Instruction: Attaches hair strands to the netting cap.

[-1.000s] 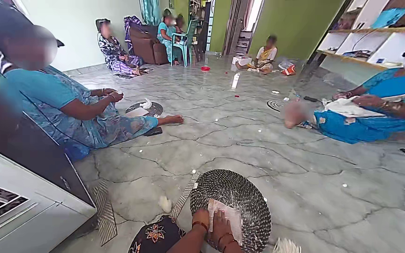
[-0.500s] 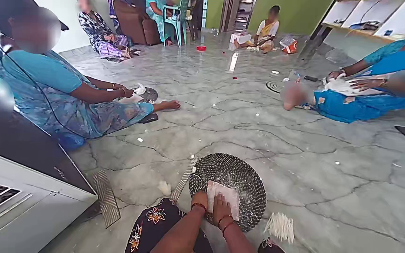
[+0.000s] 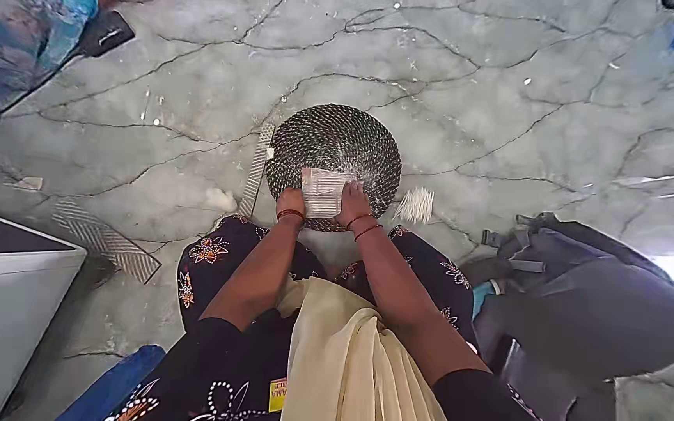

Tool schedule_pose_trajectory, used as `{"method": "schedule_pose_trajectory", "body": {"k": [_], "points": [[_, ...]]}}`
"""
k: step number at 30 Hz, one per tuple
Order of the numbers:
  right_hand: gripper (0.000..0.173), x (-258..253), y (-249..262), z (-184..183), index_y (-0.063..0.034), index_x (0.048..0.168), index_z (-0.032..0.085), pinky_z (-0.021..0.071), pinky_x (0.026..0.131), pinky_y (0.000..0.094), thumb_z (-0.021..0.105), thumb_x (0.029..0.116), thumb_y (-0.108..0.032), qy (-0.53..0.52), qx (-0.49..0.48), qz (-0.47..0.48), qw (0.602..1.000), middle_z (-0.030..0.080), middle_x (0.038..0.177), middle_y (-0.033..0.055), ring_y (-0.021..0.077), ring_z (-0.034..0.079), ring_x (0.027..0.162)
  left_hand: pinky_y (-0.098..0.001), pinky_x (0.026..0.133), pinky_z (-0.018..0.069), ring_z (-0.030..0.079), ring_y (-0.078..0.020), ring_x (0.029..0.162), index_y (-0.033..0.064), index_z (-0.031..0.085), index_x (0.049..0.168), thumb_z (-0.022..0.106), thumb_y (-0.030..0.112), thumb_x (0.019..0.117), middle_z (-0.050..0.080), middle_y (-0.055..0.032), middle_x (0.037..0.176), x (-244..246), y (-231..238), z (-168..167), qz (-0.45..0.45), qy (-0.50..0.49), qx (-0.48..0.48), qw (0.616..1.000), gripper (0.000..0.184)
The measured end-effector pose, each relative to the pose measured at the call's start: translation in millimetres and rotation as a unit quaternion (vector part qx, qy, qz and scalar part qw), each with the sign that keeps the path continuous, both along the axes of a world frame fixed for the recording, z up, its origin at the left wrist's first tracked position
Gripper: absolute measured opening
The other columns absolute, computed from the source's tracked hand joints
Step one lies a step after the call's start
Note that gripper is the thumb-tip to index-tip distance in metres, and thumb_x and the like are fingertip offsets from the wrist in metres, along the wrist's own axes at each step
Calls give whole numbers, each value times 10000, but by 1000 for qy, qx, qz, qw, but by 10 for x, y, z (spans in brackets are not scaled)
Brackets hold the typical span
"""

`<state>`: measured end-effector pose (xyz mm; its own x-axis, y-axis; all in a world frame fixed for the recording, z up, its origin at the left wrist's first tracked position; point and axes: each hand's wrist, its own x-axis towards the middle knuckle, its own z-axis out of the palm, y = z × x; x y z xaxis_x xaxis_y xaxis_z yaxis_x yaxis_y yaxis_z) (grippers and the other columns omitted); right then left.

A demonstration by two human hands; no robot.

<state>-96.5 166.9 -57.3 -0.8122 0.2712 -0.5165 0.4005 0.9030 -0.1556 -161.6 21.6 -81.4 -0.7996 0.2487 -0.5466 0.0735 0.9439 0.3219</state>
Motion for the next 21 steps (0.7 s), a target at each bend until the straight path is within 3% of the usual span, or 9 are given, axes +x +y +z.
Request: {"method": "schedule_pose_trajectory", "body": {"k": [2, 4, 6, 9, 11, 14, 16, 19, 21], "points": [[1219, -43, 0, -8, 34, 1626, 164, 236, 1198, 692, 922, 742, -324, -2, -19, 45, 999, 122, 1697, 283, 462, 136, 1573, -635, 1076, 477, 533, -464, 1363, -14, 637, 1349, 615, 60, 981, 559, -275, 1452, -31, 36, -33, 9, -2, 3, 1000, 375], [1186, -51, -107, -114, 3, 1642, 131, 174, 1214, 708, 872, 805, -394, -22, -28, 101, 994, 71, 1717, 248, 432, 94, 1590, -646, 1071, 477, 534, -463, 1361, 9, 633, 1365, 619, 90, 987, 557, -273, 1456, -21, 31, -60, 6, -5, -2, 1000, 387], [1057, -49, -215, -259, 0, 1644, 136, 171, 1219, 691, 797, 891, -336, -32, -18, 128, 991, 48, 1729, 216, 400, 67, 1600, -645, 1069, 478, 535, -458, 1362, 15, 641, 1359, 621, 83, 974, 562, -266, 1453, -14, 28, -35, 5, -2, -4, 1000, 391], [677, -7, -368, -358, 74, 1583, 282, 244, 1229, 606, 583, 995, -73, 0, 6, 125, 992, 225, 1675, 280, 441, 211, 1563, -632, 1095, 462, 507, -458, 1390, -14, 634, 1357, 593, 60, 993, 540, -286, 1466, 3, 16, -9, -3, -2, -6, 1000, 373], [493, 56, -462, -355, 142, 1502, 383, 286, 1224, 567, 448, 1037, -11, 14, 32, 118, 992, 360, 1587, 338, 461, 337, 1505, -631, 1093, 461, 509, -460, 1388, -29, 627, 1355, 565, 54, 1015, 539, -288, 1466, 26, 43, 25, -15, -2, -17, 1000, 355], [430, 60, -434, -253, 116, 1390, 534, 354, 1174, 568, 557, 989, -37, 14, 14, 98, 995, 484, 1501, 314, 439, 430, 1446, -640, 1070, 477, 532, -473, 1361, -31, 641, 1332, 567, 60, 1017, 559, -282, 1453, 41, 47, 60, -23, -7, -26, 999, 336], [610, 56, -312, -186, 38, 1464, 513, 355, 1174, 609, 726, 919, -134, 29, -31, 72, 997, 472, 1536, 272, 440, 397, 1471, -644, 1064, 479, 539, -468, 1353, -29, 648, 1319, 584, 66, 1004, 570, -275, 1442, 38, 5, 63, -21, -11, -18, 1000, 335], [1130, 35, -185, -102, -44, 1651, 162, 190, 1209, 701, 874, 800, -259, 2, -39, 64, 997, 129, 1718, 217, 439, 88, 1588, -631, 1101, 456, 522, -446, 1384, -6, 641, 1347, 546, 73, 1027, 570, -255, 1456, 17, -12, 58, 7, -15, 3, 1000, 343], [1224, -13, -172, -117, -60, 1662, 94, 153, 1203, 731, 893, 779, -341, -11, -26, 91, 995, 49, 1734, 194, 419, 51, 1596, -621, 1107, 457, 525, -438, 1384, 12, 651, 1346, 548, 81, 1027, 581, -248, 1448, -10, 24, 6, 11, -8, 4, 1000, 343]]}}
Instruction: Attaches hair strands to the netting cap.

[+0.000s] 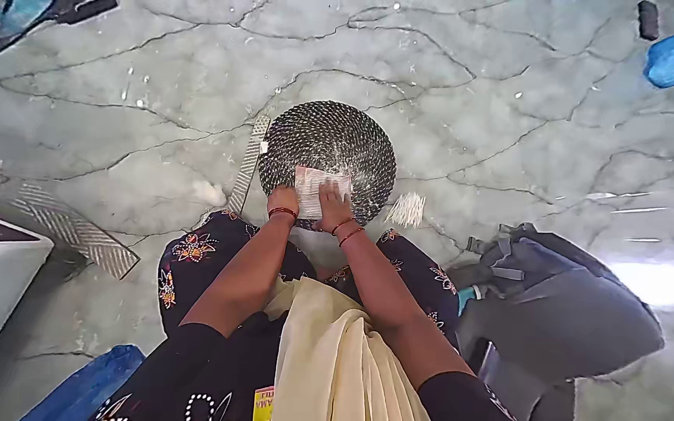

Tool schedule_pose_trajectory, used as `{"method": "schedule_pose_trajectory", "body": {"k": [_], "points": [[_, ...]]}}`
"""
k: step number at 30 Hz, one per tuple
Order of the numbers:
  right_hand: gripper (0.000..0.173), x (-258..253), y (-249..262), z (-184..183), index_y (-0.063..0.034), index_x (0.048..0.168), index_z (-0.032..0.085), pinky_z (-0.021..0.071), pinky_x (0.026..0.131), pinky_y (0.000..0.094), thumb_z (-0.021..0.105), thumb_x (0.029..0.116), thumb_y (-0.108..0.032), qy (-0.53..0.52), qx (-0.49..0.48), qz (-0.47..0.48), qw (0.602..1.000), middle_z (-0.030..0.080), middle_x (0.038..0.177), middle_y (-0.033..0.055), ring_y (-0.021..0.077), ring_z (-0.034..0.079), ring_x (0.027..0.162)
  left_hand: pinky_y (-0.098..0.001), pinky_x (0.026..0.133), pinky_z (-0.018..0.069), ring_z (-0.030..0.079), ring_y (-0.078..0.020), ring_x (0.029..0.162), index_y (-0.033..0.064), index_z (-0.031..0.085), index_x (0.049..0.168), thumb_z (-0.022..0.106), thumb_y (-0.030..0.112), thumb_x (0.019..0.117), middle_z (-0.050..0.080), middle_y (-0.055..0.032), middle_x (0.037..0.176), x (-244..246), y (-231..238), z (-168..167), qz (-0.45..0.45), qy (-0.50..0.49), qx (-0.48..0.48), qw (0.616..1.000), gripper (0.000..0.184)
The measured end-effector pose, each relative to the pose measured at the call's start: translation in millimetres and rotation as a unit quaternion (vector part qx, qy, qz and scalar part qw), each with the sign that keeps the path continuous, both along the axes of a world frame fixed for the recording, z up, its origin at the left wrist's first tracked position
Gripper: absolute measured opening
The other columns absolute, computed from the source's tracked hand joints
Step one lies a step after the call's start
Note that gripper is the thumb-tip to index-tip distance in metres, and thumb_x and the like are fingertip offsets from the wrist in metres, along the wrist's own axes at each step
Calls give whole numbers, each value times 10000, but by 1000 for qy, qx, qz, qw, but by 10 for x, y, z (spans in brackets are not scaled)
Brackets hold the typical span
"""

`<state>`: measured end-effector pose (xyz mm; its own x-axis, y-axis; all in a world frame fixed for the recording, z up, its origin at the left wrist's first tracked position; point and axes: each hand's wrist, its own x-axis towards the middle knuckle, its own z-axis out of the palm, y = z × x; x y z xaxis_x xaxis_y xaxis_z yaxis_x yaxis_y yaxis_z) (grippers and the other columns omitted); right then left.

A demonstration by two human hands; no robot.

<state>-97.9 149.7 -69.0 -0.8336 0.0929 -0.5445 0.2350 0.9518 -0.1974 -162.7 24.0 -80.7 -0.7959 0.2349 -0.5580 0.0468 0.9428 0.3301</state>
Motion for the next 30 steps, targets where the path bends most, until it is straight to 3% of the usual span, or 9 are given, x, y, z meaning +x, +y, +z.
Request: {"method": "schedule_pose_trajectory", "body": {"k": [4, 10, 13, 14, 17, 19, 23, 26, 30], "points": [[1037, -36, -94, -202, -54, 1657, 146, 164, 1186, 751, 803, 893, -299, -6, 10, 40, 999, 84, 1735, 180, 411, 66, 1598, -650, 1090, 457, 534, -466, 1359, -38, 670, 1282, 601, 130, 1008, 575, -292, 1423, -30, 15, -47, -15, -1, 4, 1000, 329], [499, 120, -375, -243, 130, 1532, 343, 326, 1205, 564, 402, 1062, -25, 28, 48, 15, 998, 322, 1616, 325, 481, 328, 1504, -649, 1082, 464, 519, -481, 1371, -54, 635, 1329, 561, 60, 1017, 528, -297, 1478, 31, 41, 18, -16, 0, -11, 1000, 340], [437, 181, -477, -61, 128, 1453, 465, 399, 1140, 586, 462, 1047, -33, 23, 19, -15, 999, 439, 1530, 335, 485, 426, 1434, -686, 1054, 465, 531, -509, 1343, -65, 620, 1340, 601, 82, 1009, 550, -319, 1441, 145, -47, 113, 4, -33, -2, 999, 362], [480, 127, -456, 58, 91, 1497, 436, 369, 1156, 606, 490, 1045, -61, 21, 7, -29, 999, 418, 1561, 310, 470, 401, 1458, -676, 1071, 452, 527, -499, 1353, -63, 608, 1355, 589, 99, 1021, 550, -319, 1444, 121, -46, 201, 11, -44, 3, 999, 371], [879, 56, -336, 147, -3, 1645, 135, 152, 1207, 731, 669, 960, -137, 13, -15, -21, 1000, 92, 1716, 246, 466, 123, 1577, -611, 1105, 458, 518, -456, 1381, -44, 613, 1361, 591, 119, 1017, 537, -289, 1474, 70, -22, 276, -24, -31, -13, 999, 382], [995, 62, -265, 26, -25, 1652, 134, 137, 1197, 759, 768, 913, -226, 9, -27, -9, 1000, 68, 1731, 204, 441, 90, 1589, -608, 1097, 470, 542, -443, 1363, -29, 649, 1325, 629, 140, 997, 571, -280, 1443, 72, -12, 159, -33, -11, -17, 999, 370], [838, 10, -263, -115, -31, 1648, 172, 171, 1201, 732, 665, 981, -149, 18, -35, -7, 999, 70, 1736, 183, 403, 61, 1601, -567, 1119, 466, 537, -407, 1384, -5, 629, 1364, 614, 140, 1014, 551, -245, 1485, -11, 40, 51, -24, 6, -36, 999, 379], [616, 100, -457, -104, 35, 1615, 231, 249, 1222, 631, 464, 1050, -43, 10, -43, -60, 997, 148, 1701, 262, 449, 160, 1574, -549, 1115, 478, 540, -393, 1387, 13, 618, 1383, 598, 143, 1025, 547, -229, 1495, 57, 47, 23, -23, 7, -59, 998, 381], [556, 166, -648, 40, 116, 1577, 238, 245, 1228, 615, 405, 1083, -76, 7, -49, -133, 990, 157, 1664, 346, 515, 196, 1542, -550, 1089, 499, 552, -399, 1373, -1, 581, 1416, 617, 160, 1016, 555, -234, 1485, 72, 76, 30, -41, 27, -83, 995, 433]]}}
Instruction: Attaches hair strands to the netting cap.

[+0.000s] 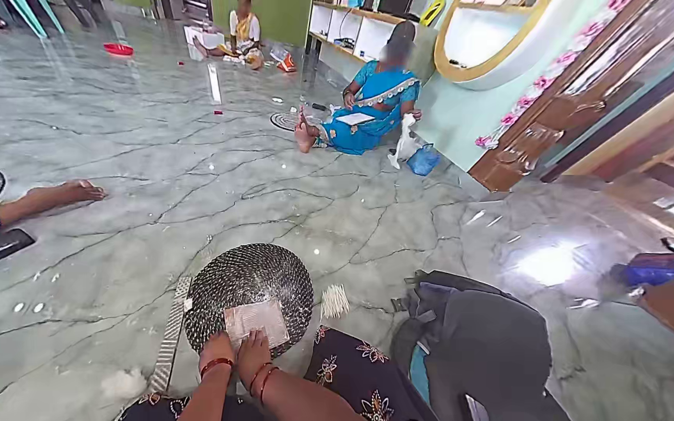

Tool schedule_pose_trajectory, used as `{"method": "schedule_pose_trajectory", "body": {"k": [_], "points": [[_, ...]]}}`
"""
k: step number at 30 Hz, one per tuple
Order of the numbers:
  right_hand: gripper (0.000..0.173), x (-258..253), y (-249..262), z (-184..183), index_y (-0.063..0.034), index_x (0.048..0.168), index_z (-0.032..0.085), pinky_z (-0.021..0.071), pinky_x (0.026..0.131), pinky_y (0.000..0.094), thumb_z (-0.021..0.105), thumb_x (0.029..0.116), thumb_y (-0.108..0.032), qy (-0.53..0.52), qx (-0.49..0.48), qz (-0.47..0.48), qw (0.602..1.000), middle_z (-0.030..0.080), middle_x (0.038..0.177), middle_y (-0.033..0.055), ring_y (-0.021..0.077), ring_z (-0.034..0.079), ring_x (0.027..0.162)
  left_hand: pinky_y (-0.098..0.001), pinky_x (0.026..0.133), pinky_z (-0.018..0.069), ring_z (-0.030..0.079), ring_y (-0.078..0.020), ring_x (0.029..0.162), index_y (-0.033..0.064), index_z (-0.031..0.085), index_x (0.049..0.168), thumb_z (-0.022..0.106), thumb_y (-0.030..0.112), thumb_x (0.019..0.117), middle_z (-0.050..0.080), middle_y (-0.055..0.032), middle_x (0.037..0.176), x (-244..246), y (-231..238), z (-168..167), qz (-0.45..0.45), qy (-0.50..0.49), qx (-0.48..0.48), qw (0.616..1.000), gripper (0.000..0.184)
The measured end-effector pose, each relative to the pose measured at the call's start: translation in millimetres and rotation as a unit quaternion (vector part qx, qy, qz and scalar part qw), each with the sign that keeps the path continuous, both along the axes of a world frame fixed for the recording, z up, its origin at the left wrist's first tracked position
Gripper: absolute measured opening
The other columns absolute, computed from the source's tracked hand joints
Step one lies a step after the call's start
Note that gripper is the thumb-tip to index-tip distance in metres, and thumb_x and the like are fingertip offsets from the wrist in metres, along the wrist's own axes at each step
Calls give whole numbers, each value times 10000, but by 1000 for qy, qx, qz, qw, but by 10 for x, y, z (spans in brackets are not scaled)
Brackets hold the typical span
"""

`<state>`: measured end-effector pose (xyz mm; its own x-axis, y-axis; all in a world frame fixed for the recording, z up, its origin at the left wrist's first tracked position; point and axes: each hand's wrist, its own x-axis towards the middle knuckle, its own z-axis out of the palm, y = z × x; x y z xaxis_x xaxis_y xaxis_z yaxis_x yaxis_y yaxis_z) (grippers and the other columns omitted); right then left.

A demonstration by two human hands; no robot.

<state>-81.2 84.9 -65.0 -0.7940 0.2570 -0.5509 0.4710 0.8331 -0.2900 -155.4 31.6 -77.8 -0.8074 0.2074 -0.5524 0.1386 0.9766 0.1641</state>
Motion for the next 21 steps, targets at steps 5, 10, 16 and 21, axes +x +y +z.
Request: {"method": "schedule_pose_trajectory", "body": {"k": [5, 10, 16, 21], "points": [[782, -43, 228, 47, -21, 1645, 169, 162, 1194, 743, 596, 991, -52, 19, -6, 78, 997, 85, 1732, 191, 442, 114, 1584, -546, 1080, 507, 583, -380, 1345, 19, 633, 1364, 559, 174, 1049, 595, -223, 1445, 2, -35, 21, 22, -8, 9, 1000, 359], [868, -122, 338, -99, -75, 1655, 188, 173, 1156, 791, 678, 939, -75, 8, -16, 104, 994, 60, 1738, 175, 430, 59, 1595, -527, 1090, 504, 582, -362, 1351, 19, 628, 1371, 564, 158, 1039, 588, -205, 1462, -63, 2, -43, 23, 0, -6, 1000, 366], [555, -24, 119, 15, 61, 1568, 340, 335, 1171, 629, 480, 1046, -67, 26, -53, 2, 998, 259, 1639, 327, 502, 265, 1518, -521, 1071, 521, 597, -351, 1338, 43, 601, 1406, 540, 184, 1060, 597, -198, 1453, 26, 8, 14, -12, 11, -44, 999, 378], [428, 552, 141, 1790, 113, 1470, 448, 329, 1188, 569, 371, 1119, -119, -120, -36, 129, 984, 416, 1570, 303, 431, 400, 1474, -552, 1019, 543, 614, -371, 1306, 22, 624, 1362, 559, 197, 1042, 619, -203, 1420, 198, -31, 104, -32, 21, -61, 997, 371]]}}
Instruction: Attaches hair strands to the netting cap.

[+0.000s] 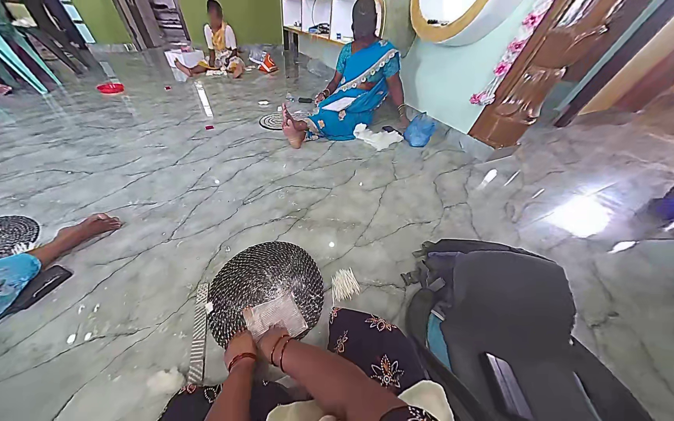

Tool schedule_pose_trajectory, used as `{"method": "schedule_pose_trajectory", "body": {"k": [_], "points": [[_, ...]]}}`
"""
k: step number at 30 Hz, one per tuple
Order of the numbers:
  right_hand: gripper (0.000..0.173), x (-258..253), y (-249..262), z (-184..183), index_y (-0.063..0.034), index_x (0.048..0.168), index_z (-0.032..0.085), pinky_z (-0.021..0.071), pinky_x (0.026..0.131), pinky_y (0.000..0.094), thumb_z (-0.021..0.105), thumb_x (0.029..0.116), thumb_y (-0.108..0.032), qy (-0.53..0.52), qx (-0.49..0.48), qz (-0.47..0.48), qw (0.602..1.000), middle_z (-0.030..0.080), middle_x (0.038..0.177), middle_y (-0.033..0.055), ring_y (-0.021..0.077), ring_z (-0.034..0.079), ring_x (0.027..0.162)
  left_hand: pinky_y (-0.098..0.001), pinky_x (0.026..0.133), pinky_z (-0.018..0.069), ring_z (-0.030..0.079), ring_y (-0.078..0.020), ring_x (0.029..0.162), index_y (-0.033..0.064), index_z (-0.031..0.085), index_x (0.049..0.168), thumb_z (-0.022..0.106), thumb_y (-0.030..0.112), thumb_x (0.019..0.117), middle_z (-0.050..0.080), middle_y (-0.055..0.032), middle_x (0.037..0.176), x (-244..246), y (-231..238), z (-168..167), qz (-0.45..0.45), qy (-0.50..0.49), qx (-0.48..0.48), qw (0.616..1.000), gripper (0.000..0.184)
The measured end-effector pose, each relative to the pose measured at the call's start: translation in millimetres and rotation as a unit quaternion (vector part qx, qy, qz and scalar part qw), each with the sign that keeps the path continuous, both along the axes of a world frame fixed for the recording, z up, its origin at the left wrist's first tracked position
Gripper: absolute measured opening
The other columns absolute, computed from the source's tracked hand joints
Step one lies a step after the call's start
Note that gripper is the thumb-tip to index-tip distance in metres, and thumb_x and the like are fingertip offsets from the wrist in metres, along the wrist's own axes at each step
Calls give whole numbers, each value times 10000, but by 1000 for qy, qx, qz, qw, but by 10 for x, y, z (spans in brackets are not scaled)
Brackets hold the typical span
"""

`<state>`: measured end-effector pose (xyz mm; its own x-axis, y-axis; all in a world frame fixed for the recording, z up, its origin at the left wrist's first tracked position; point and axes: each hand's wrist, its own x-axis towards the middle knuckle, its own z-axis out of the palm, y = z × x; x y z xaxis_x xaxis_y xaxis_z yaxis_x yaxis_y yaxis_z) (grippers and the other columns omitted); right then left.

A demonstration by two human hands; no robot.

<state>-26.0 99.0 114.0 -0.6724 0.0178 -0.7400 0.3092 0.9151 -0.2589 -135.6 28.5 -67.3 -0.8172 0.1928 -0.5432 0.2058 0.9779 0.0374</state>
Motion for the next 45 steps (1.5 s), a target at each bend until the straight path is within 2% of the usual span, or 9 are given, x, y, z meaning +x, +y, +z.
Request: {"method": "schedule_pose_trajectory", "body": {"k": [2, 5, 9, 12, 15, 21, 26, 36, 45], "points": [[424, 66, 112, 104, 104, 1427, 509, 366, 1158, 568, 440, 1104, -162, 22, 9, 60, 998, 499, 1502, 300, 424, 478, 1415, -569, 1009, 543, 614, -374, 1304, 41, 645, 1345, 614, 203, 1011, 620, -198, 1421, 62, -39, 74, -15, 11, 8, 1000, 373], [550, -104, 409, -477, 109, 1446, 483, 428, 1077, 654, 619, 1027, -222, 103, -14, 60, 993, 520, 1431, 361, 504, 534, 1318, -586, 1032, 526, 592, -384, 1326, 62, 668, 1331, 661, 193, 979, 595, -210, 1446, 177, -113, 323, -15, 24, 40, 999, 375], [536, -25, 720, -482, 65, 1445, 507, 402, 1106, 635, 609, 1038, -268, 158, -63, -89, 981, 564, 1410, 312, 454, 536, 1341, -580, 1121, 444, 615, -405, 1293, -20, 688, 1267, 586, 160, 1050, 668, -257, 1325, 234, -200, 542, 36, 1, 190, 981, 299], [439, 140, 845, -641, 29, 1397, 582, 431, 1122, 524, 543, 1075, -268, 246, -172, -285, 910, 619, 1375, 248, 359, 601, 1285, -450, 876, 585, 710, -295, 912, -101, 671, 1139, 658, 46, 998, 705, -249, 1066, 449, -247, 427, 145, -56, 407, 900, 204], [379, 101, 827, -754, 36, 1317, 631, 499, 1028, 495, 534, 1076, -240, 275, -229, -373, 856, 675, 1249, 240, 338, 678, 1116, -350, 769, 592, 673, -194, 783, -137, 620, 1157, 612, -6, 1014, 681, -214, 1000, 673, -194, 523, 180, -116, 482, 849, 194], [276, 28, 851, -1013, 19, 1212, 703, 492, 1029, 568, 640, 1009, -157, 318, -214, -401, 832, 701, 1198, 249, 377, 665, 1141, -318, 812, 596, 688, -159, 817, -147, 618, 1153, 601, 8, 1017, 699, -198, 1007, 762, -285, 428, 171, -138, 489, 844, 206], [209, -67, 852, -1165, 17, 1085, 724, 533, 897, 461, 700, 977, -160, 294, -216, -417, 832, 731, 1024, 162, 247, 686, 916, -263, 654, 577, 626, -90, 635, -91, 638, 1081, 660, 12, 993, 669, -99, 851, 715, -329, 223, 227, -151, 541, 796, 137], [219, -137, 689, -1220, 3, 1070, 743, 513, 783, 378, 749, 948, -178, 253, -245, -392, 850, 731, 915, 95, 146, 629, 777, -284, 687, 570, 623, -103, 666, -80, 663, 1048, 682, 29, 980, 671, -105, 852, 672, -287, 218, 202, -162, 522, 813, 130], [245, -172, 713, -1234, 40, 1031, 726, 511, 884, 492, 679, 990, -198, 249, -203, -378, 868, 731, 955, 160, 264, 671, 885, -347, 735, 581, 628, -152, 699, -113, 638, 1097, 677, 30, 982, 667, -156, 898, 648, -275, 167, 154, -172, 493, 839, 187]]}}
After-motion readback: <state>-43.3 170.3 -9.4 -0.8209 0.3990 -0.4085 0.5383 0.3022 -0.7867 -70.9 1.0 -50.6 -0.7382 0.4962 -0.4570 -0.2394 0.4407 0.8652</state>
